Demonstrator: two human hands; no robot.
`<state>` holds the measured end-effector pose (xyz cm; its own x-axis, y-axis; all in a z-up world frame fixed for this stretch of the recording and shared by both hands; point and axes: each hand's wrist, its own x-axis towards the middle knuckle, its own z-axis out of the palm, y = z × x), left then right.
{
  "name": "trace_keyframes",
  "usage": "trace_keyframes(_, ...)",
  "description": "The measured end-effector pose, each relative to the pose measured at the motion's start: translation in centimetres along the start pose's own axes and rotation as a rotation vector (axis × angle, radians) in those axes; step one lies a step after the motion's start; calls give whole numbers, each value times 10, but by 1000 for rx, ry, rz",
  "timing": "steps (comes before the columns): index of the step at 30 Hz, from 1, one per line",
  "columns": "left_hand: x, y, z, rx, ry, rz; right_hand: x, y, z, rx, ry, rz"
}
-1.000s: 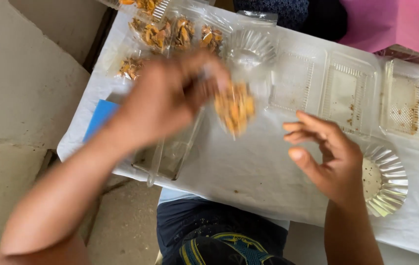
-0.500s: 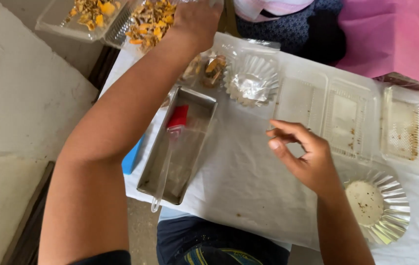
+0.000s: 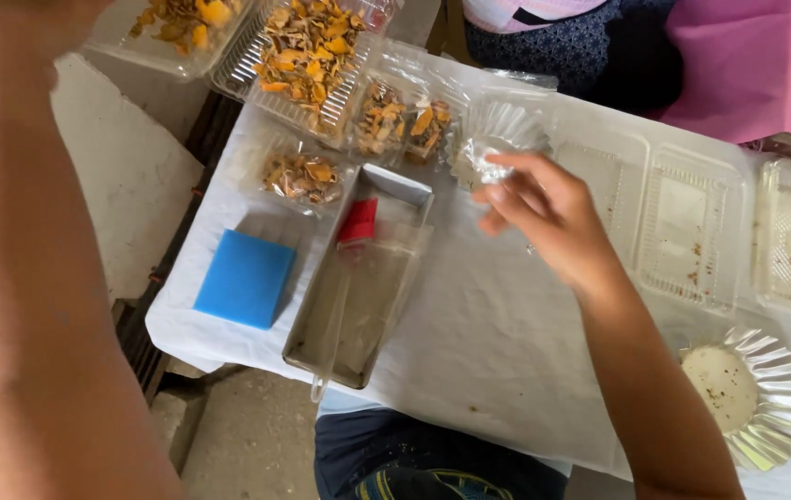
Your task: The person is arranging dried turmeric slices into small plastic and foil containers and then applying a coating using a red silicone brush.
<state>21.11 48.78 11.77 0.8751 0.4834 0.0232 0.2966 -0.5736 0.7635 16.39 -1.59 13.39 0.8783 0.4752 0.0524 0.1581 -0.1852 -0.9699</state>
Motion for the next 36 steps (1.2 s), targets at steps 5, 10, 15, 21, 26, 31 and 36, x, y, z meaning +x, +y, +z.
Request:
trace_keyframes(5, 0, -46, -24, -310, 16, -224, 85, -7, 55, 87, -124, 72)
trace_keyframes(10, -28, -35, -28, -290, -127, -83, 118, 0, 100, 207, -59, 164)
trace_keyframes(15, -69, -11, -32, -375, -149, -114, 107, 12, 98, 214, 55, 104)
trace_keyframes(21, -143, 29, -30, -380, -118, 17, 56, 1, 60, 88, 107, -25)
trace_keyframes(26, -237, 96, -16, -320, -236, 233, -44, -25, 3, 17, 157, -116)
trace_keyframes(31, -336, 141, 22, -288, -382, 267, -172, -40, -59, -262, 202, -92)
trace_keyframes(36, -411, 147, 86, -128, -458, 192, -280, 6, -100, -179, 359, 90)
